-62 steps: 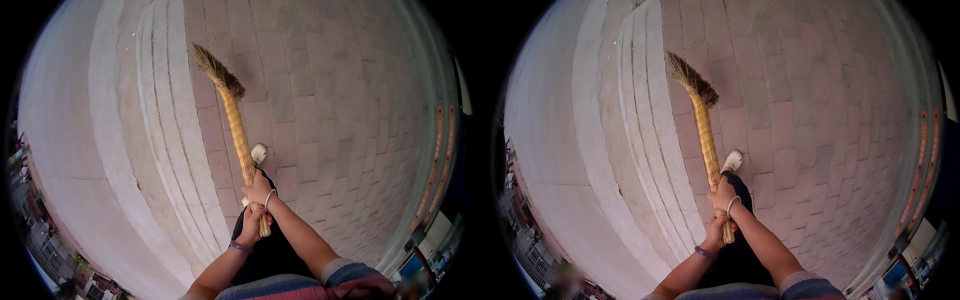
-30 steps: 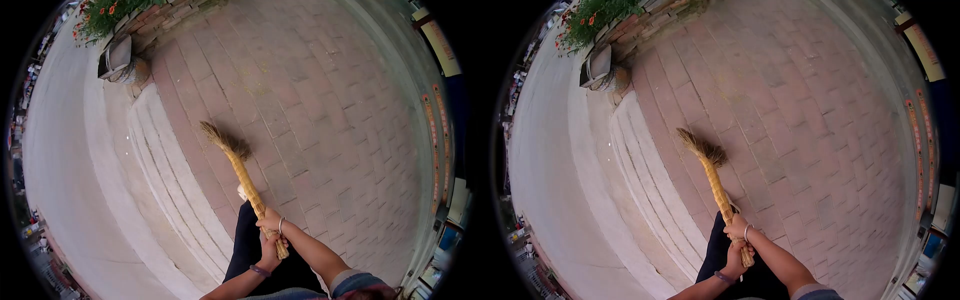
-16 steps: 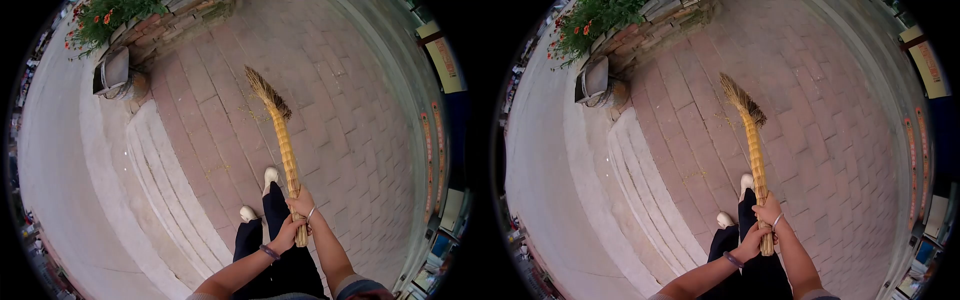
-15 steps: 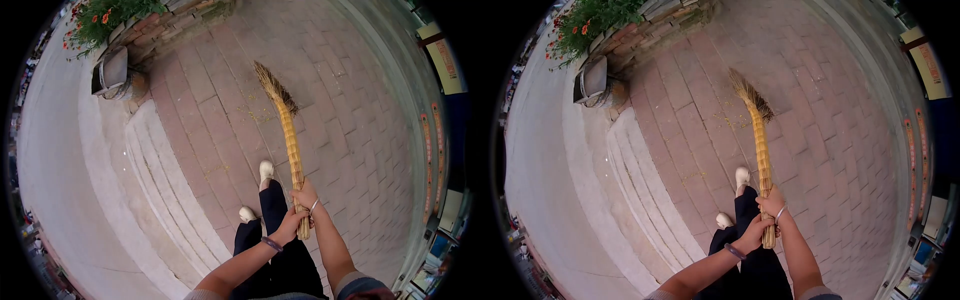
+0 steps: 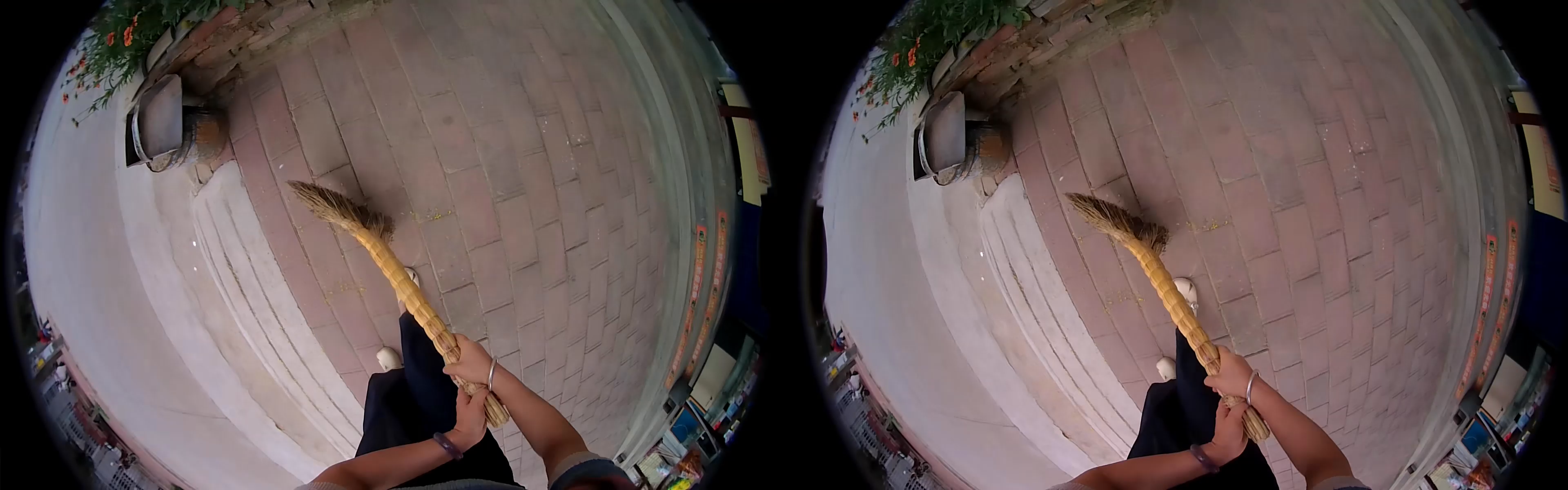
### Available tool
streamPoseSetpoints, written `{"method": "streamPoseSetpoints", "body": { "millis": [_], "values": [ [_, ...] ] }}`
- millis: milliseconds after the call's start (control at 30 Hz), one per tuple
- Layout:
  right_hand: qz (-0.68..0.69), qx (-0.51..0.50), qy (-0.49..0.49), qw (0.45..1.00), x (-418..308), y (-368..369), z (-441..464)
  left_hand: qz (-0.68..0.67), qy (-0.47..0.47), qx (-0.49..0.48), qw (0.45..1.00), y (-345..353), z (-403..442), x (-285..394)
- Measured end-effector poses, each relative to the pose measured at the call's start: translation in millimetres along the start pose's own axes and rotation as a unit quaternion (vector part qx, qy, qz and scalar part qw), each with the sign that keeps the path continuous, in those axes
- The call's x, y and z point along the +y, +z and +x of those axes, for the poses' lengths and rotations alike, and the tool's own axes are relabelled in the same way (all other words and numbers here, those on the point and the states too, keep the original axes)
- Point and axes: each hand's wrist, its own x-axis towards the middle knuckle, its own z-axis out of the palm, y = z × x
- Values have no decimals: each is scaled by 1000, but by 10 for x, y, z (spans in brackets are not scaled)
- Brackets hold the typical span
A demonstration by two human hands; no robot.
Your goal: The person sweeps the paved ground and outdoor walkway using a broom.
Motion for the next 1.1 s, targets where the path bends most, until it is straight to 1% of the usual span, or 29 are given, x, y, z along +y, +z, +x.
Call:
{"method": "streamPoseSetpoints", "body": {
  "millis": [33,67,100,167,200,267,300,333,400,433,467,500,533,567,600,633,700,767,800,867,900,967,1000,1033,1067,1100],
  "values": [
    [26,-44,25,998,-103,-60,-99,-6,22,32,999,87,-81,-29],
    [-3,-30,16,999,-134,-94,-121,-18,3,8,1000,114,-136,-1],
    [-32,-16,3,999,-162,-150,-105,0,-3,-28,1000,163,-67,62],
    [-77,82,-24,993,-262,-386,8,32,-16,-100,994,244,139,172],
    [-47,125,-42,990,-224,-521,173,22,-40,-119,992,446,289,355],
    [-59,214,-56,973,-344,-911,566,54,-60,-159,984,753,789,614],
    [-66,248,-73,964,-376,-1116,853,70,-51,-159,983,908,1058,759],
    [-103,251,-40,962,-603,-1345,1082,87,-43,-160,982,1071,1334,931],
    [-49,217,50,974,-1065,-1634,1476,153,-55,-143,976,1336,1801,1405],
    [-71,205,55,975,-1099,-1631,1708,131,-49,-115,984,1249,1814,1467],
    [-93,194,58,975,-1110,-1543,1901,109,-42,-87,989,1158,1797,1580],
    [-132,180,47,974,-1119,-1304,1909,90,-28,-58,994,1094,1780,1700],
    [-169,165,35,971,-1096,-975,1834,72,-17,-27,997,849,1680,1628],
    [-219,129,25,967,-988,-662,1795,55,-5,0,998,560,1515,1460],
    [-234,56,33,970,-947,-405,1688,24,11,15,1000,404,1328,1321],
    [-254,1,2,967,-966,-226,1510,-9,26,33,999,287,1150,1194],
    [-212,-60,-62,973,-838,4,1373,-63,80,107,989,444,817,1140],
    [-122,-109,-45,986,-1049,23,1130,-42,157,112,980,347,743,986],
    [-162,-65,-59,983,-1120,20,1141,-32,196,106,974,354,767,1019],
    [-238,19,-83,968,-1217,39,1187,-68,174,74,980,346,947,1148],
    [-244,64,-98,963,-1297,2,1287,-86,162,58,981,357,1049,1287],
    [-279,116,-62,951,-1565,-64,1649,-60,72,-52,994,228,1315,1673],
    [-305,135,-35,942,-1669,-66,1862,-36,52,-88,994,172,1456,1959],
    [-280,132,-8,951,-1818,-29,2031,-10,29,-129,991,95,1559,2222],
    [-254,132,19,958,-1923,79,2124,-14,20,-99,995,-34,1579,2382],
    [-266,120,32,956,-1931,272,2185,-17,14,-67,997,-161,1556,2504]
  ]
}}
